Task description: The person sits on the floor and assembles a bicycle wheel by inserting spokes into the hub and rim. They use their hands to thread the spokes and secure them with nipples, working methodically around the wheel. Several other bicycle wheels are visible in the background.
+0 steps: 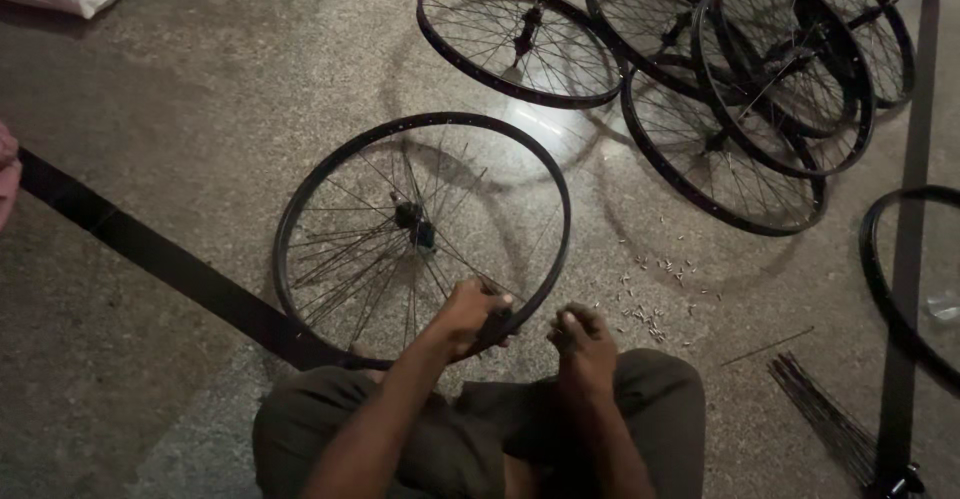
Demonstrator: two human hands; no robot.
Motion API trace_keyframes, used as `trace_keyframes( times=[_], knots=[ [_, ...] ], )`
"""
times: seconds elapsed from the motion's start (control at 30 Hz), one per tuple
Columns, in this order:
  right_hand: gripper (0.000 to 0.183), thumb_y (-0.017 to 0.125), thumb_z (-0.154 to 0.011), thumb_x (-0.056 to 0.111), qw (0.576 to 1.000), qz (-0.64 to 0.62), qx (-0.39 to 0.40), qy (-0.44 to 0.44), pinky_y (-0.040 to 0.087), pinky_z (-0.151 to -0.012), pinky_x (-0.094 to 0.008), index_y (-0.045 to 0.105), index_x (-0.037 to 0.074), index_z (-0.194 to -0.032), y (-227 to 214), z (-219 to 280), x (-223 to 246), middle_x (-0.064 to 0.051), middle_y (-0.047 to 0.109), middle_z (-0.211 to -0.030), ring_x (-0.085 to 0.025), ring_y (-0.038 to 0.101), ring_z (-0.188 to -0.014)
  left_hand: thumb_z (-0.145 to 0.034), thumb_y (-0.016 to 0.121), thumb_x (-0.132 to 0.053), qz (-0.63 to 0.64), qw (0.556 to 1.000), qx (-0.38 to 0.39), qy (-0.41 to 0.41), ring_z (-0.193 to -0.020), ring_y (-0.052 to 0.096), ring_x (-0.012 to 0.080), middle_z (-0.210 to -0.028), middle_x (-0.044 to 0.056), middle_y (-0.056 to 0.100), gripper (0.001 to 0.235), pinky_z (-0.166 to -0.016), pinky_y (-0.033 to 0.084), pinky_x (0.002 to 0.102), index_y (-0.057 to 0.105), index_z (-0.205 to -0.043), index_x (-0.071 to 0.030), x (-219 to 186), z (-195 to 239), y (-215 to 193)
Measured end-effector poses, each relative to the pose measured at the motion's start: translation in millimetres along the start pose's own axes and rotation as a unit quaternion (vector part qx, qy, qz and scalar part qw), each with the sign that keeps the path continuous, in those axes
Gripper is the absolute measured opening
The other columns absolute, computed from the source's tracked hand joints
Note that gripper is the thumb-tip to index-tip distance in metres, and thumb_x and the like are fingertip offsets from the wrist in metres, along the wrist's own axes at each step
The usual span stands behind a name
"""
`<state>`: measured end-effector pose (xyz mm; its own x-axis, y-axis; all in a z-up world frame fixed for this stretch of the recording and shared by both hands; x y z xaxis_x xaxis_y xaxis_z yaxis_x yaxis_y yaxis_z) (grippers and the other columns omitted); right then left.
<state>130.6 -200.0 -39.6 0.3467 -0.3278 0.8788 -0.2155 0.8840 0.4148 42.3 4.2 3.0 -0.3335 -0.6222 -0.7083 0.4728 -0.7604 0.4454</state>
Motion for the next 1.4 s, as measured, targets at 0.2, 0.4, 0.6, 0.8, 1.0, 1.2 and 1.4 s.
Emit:
trace_keyframes(
  times=[0.2,0.4,0.6,0.8,1.0,1.2,1.4],
  knots=[
    [0.026,0.072,-0.092,0.008,0.997,0.069,0.032,0.011,0.055,-0.065,-0.034,0.068,-0.007,-0.113,17.5,11.0,-11.9,-0.011,0.068,-0.085,-0.019,0.065,-0.073,-0.096,0.064,-0.007,-0.029,0.999,0.042,0.011,-0.059,0.071,0.0308,-0.076,0.023,0.071,0.018,-0.047,0.059,0.043,0.062,-0.092,0.01,6.0,-13.3,-1.1],
    [0.02,0.072,-0.088,0.005,0.986,0.141,0.052,-0.066,0.057,-0.064,-0.03,0.072,-0.005,-0.105,37.9,20.2,1.7,-0.012,0.074,-0.087,-0.018,0.069,-0.073,-0.094,0.065,-0.005,-0.034,0.998,0.045,0.013,-0.06,0.072,0.0296,-0.076,0.023,0.072,0.016,-0.046,0.059,0.041,0.067,-0.089,0.01,7.1,-9.1,-3.0],
    [0.009,0.071,-0.085,-0.001,0.96,0.241,0.052,-0.133,0.052,-0.062,-0.027,0.072,-0.003,-0.093,59.9,31.6,16.1,-0.009,0.07,-0.081,-0.014,0.064,-0.069,-0.093,0.068,-0.004,-0.027,0.999,0.032,0.021,-0.057,0.071,0.0301,-0.073,0.023,0.07,0.016,-0.045,0.059,0.042,0.065,-0.088,0.01,5.6,-4.0,0.3],
    [0.006,0.071,-0.08,0.0,0.928,0.312,0.018,-0.203,0.054,-0.063,-0.028,0.072,0.0,-0.085,83.8,44.5,36.6,-0.008,0.073,-0.077,-0.014,0.068,-0.069,-0.091,0.069,-0.005,-0.023,0.999,0.011,0.033,-0.056,0.069,0.0283,-0.071,0.018,0.069,0.014,-0.044,0.058,0.042,0.064,-0.089,0.008,6.0,-7.2,0.0],
    [0.007,0.073,-0.078,0.003,0.901,0.365,0.024,-0.234,0.056,-0.065,-0.029,0.073,0.003,-0.085,94.1,55.9,36.0,-0.009,0.072,-0.078,-0.015,0.069,-0.07,-0.091,0.073,-0.006,-0.09,0.995,-0.029,0.032,-0.055,0.069,0.0266,-0.069,0.016,0.067,0.018,-0.046,0.059,0.041,0.064,-0.085,0.009,1.8,-7.1,-4.6],
    [0.006,0.072,-0.08,0.003,0.917,0.326,0.019,-0.23,0.056,-0.067,-0.028,0.073,0.003,-0.086,86.4,44.4,32.5,-0.009,0.073,-0.079,-0.015,0.068,-0.071,-0.09,0.07,-0.006,-0.049,0.999,0.01,0.021,-0.053,0.068,0.0283,-0.069,0.019,0.068,0.016,-0.043,0.058,0.042,0.065,-0.085,0.008,6.1,-8.9,-1.8],
    [0.009,0.069,-0.081,0.001,0.904,0.338,0.039,-0.258,0.055,-0.07,-0.03,0.073,0.004,-0.087,81.1,42.7,34.8,-0.008,0.073,-0.082,-0.016,0.069,-0.075,-0.089,0.07,-0.005,-0.048,0.998,0.018,0.023,-0.053,0.069,0.0289,-0.07,0.02,0.07,0.014,-0.044,0.057,0.042,0.066,-0.085,0.009,6.5,-10.0,-6.5]
  ],
)
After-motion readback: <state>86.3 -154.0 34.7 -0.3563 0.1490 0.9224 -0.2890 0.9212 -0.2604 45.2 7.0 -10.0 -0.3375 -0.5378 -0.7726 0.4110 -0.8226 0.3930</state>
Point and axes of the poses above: each hand's wrist, its own z-axis away from the middle knuckle, its own y-axis out of the palm, x = y × z, the point moved 6 cm from there along -z, towards the middle knuckle
